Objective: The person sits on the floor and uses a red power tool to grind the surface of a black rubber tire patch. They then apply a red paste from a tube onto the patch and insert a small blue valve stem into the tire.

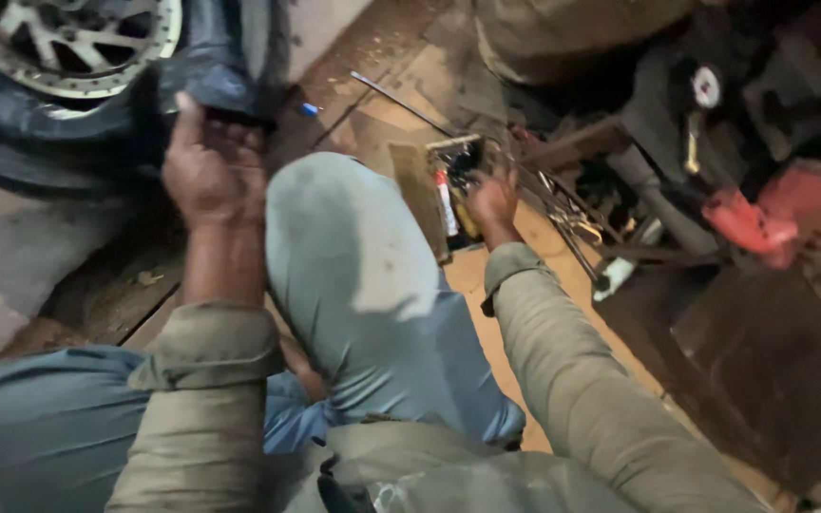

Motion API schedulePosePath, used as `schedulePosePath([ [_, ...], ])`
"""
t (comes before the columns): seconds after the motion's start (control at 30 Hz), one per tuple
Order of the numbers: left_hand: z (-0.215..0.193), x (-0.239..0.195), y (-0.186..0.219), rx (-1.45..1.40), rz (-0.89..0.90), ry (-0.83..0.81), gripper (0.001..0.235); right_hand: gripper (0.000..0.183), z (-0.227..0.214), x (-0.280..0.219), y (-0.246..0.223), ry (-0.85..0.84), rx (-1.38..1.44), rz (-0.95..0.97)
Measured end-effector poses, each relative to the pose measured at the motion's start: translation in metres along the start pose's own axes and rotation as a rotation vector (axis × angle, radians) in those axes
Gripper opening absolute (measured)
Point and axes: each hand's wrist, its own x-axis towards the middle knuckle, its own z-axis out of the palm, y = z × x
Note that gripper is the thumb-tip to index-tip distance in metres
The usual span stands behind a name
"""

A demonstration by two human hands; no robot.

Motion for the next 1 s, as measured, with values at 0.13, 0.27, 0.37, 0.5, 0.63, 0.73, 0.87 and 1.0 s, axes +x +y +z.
schedulePosePath([
  [0.13,-0.003,0.002,-0.016,-0.003,0.066,0.088,0.028,0.031,0.003,0.005,0.002,-0.096,-0.089,0.015],
  [0.27,0.003,0.007,-0.022,-0.034,0.079,0.105,0.021,0.021,-0.002,0.018,-0.015,-0.113,-0.029,0.085],
  [0.37,0.004,0.004,-0.027,-0.052,0.063,0.113,0.021,0.016,-0.008,0.016,-0.014,0.049,-0.024,-0.048],
  [0.5,0.003,0.004,-0.020,-0.049,0.028,0.105,0.024,0.016,-0.022,0.020,-0.003,-0.064,0.424,0.188],
  [0.63,0.002,0.003,-0.018,-0.053,0.061,0.072,0.022,0.009,-0.036,0.006,0.011,-0.162,1.208,0.454],
  [0.73,0.000,0.000,-0.018,-0.036,0.060,0.057,0.021,0.010,-0.055,-0.004,0.019,-0.171,1.224,0.554],
  [0.87,-0.001,-0.006,-0.014,-0.045,0.050,0.078,0.022,0.013,-0.077,-0.008,0.011,-0.234,1.476,0.505],
  [1.0,0.005,-0.014,0.000,-0.040,0.066,0.045,0.024,0.020,-0.104,0.000,-0.036,-0.270,1.559,0.451],
])
